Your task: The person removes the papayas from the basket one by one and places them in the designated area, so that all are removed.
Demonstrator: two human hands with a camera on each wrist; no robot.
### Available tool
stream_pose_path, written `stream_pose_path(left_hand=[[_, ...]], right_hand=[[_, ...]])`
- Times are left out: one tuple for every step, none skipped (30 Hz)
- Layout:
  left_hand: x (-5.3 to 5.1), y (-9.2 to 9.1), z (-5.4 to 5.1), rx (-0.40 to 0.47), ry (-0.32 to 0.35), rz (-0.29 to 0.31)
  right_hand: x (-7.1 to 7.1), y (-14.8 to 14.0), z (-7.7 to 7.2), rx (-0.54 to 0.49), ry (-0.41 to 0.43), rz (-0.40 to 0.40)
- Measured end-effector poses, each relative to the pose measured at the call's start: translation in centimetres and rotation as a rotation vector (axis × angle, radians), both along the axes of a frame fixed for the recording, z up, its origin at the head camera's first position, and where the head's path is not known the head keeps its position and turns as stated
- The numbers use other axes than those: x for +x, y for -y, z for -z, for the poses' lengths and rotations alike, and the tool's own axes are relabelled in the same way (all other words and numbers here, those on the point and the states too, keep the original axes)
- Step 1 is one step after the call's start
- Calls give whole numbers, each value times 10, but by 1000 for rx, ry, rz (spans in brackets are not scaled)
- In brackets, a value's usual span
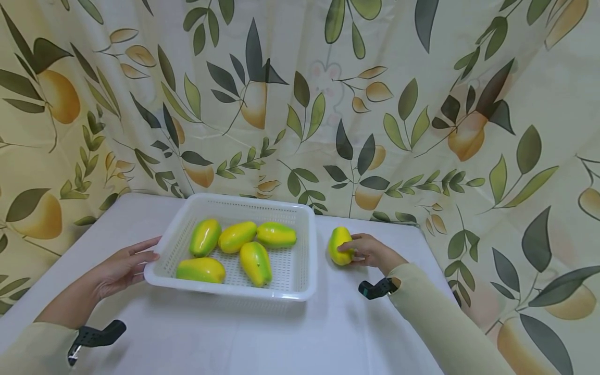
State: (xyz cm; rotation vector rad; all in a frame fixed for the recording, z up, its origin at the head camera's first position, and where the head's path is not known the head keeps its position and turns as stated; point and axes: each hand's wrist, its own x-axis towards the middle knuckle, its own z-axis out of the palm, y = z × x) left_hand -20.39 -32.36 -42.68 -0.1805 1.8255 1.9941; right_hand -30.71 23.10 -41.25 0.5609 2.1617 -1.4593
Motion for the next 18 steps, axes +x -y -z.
stream_pose_path(left_hand=[[0,0,0,7,-2,6],[0,0,0,11,-1,6],[0,0,0,15,1,8],[0,0,0,19,1,10],[-1,0,0,23,1,12],[-1,1,0,27,1,14],[-1,1,-1,29,1,16],[-1,1,-1,28,5,12],[-1,1,-1,30,5,13],[-1,1,-1,31,5,13],[-1,1,-1,31,5,14],[-1,1,-1,33,4,15],[-1,1,-1,32,3,15],[-1,1,-1,32,3,14],[-1,1,-1,34,2,15],[-1,1,-1,35,1,15],[-1,1,-1,36,-1,17],[-1,1,-1,37,-2,17]], right_hand=[[0,0,1,3,3,1],[0,0,1,3,6,3],[0,-1,2,3,9,3],[0,-1,2,5,13,1],[0,-1,2,6,16,1],[0,-2,2,3,18,2],[0,-2,2,0,20,1],[0,-2,2,-4,20,1],[0,-2,1,-6,20,-5],[0,-2,1,-9,20,-4],[0,-2,0,-15,21,-4],[0,-2,0,-18,21,-5],[0,-2,0,-20,21,-7],[1,-2,0,-23,22,-6],[1,-2,0,-25,22,-6],[1,-2,-1,-26,22,-1],[1,-1,-1,-28,22,-1],[1,-1,-1,-29,21,1]])
